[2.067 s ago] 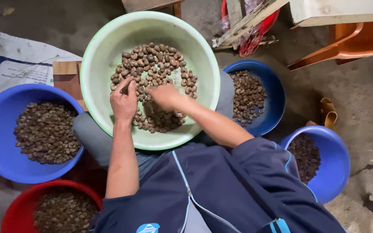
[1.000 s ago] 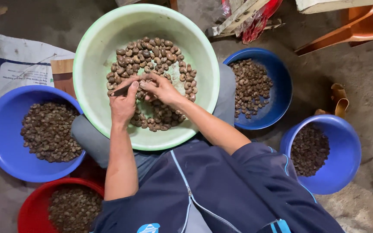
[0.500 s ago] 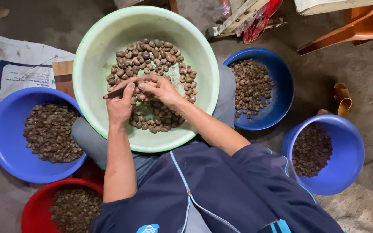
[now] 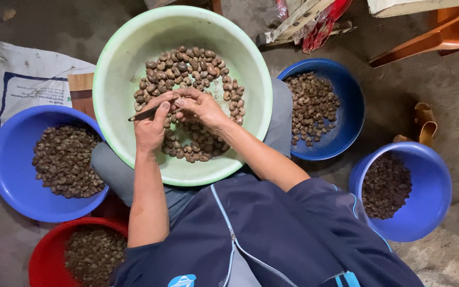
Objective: Processing nuts using a small hand tool while seated on the floor
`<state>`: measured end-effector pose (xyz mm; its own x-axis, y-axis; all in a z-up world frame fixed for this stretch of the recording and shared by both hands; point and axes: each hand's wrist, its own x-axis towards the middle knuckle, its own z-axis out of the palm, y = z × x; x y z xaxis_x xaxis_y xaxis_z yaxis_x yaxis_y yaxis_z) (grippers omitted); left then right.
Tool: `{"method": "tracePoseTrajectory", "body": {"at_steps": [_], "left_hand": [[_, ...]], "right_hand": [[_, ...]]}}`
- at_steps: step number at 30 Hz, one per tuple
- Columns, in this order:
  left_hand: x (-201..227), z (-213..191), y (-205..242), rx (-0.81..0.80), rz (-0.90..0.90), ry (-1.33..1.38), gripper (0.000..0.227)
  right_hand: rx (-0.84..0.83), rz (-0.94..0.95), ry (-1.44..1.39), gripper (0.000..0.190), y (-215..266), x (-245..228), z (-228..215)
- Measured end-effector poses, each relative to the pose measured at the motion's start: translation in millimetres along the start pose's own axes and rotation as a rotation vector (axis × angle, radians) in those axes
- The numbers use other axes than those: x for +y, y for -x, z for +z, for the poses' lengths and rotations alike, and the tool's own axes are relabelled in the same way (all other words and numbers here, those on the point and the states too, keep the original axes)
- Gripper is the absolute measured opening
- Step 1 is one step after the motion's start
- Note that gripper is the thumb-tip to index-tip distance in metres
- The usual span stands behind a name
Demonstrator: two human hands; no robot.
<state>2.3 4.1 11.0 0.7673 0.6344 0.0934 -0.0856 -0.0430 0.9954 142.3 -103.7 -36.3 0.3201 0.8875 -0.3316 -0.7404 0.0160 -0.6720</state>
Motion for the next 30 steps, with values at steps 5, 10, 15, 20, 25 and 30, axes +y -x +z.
{"method": "tracePoseTrajectory", "body": {"at_steps": [5,10,15,20,25,30], "left_hand": [[-6,-3,3,0.052,-0.122,0.072,0.023],[-3,-2,3,0.035,-0.103,0.077,0.021],[-3,-2,4,0.001,-0.098,0.061,0.022],[0,2,3,-0.025,-0.104,-0.050,0.021],[2,7,5,0.006,-0.113,-0.169,0.019],[-5,3,4,-0.066,-0.059,-0.102,0.017]], "right_hand": [[0.027,0.002,0.034,0.038,-1,-1,0],[0.066,0.009,0.073,0.041,3,-7,4],[0.063,-0.047,0.225,0.040,5,-7,5],[0.094,-0.233,0.586,0.037,-1,0,-7],[0.158,-0.261,0.978,0.042,6,-10,-3],[0.131,-0.352,1.130,0.044,10,-13,-1]]}}
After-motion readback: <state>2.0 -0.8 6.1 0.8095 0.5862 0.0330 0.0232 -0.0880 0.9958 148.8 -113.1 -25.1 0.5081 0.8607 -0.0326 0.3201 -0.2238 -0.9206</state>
